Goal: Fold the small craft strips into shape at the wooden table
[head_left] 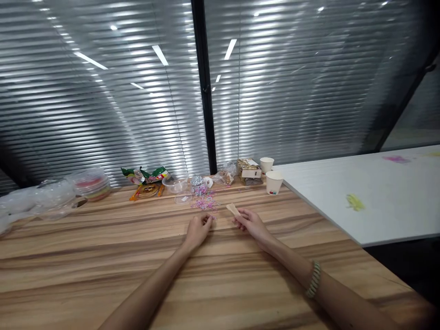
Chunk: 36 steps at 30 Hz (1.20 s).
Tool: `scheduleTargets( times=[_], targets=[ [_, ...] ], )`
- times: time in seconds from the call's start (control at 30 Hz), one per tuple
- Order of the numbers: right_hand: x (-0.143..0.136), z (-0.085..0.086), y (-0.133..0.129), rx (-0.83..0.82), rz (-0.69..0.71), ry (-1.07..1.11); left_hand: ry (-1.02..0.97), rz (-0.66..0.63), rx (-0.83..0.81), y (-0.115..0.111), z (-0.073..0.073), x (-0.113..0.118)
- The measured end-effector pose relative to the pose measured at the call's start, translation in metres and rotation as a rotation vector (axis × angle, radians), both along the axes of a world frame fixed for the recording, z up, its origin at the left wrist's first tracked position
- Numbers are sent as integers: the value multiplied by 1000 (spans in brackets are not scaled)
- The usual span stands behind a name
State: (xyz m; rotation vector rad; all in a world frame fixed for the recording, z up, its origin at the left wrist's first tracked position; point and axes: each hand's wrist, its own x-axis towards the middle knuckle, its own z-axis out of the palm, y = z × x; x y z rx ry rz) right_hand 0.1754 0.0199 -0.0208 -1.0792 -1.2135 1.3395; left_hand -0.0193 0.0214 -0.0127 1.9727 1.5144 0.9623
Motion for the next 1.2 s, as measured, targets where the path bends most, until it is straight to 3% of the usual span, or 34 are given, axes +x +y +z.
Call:
scheduleTargets(
  times=[0.33, 0.47, 0.57, 0.7, 1.0, 1.2],
  targets=[
    [-3, -2, -2, 5, 51, 29, -807, -140, -358, 0, 2, -5],
    [-3, -3, 1, -75, -5, 110, -941, -157, -389, 5, -3, -11],
    [-2, -2, 1, -53, -40, 136, -807, -127, -327, 5, -5, -8],
    [-6, 6, -5, 114, -35, 9, -535, -113, -153, -2, -6, 6],
    [-14, 8, -13, 133, 206, -80, -386, -327, -139, -17, -2, 24],
    [-15, -1, -8, 97, 118, -90, 24, -84, 187, -16, 2, 13]
  ],
)
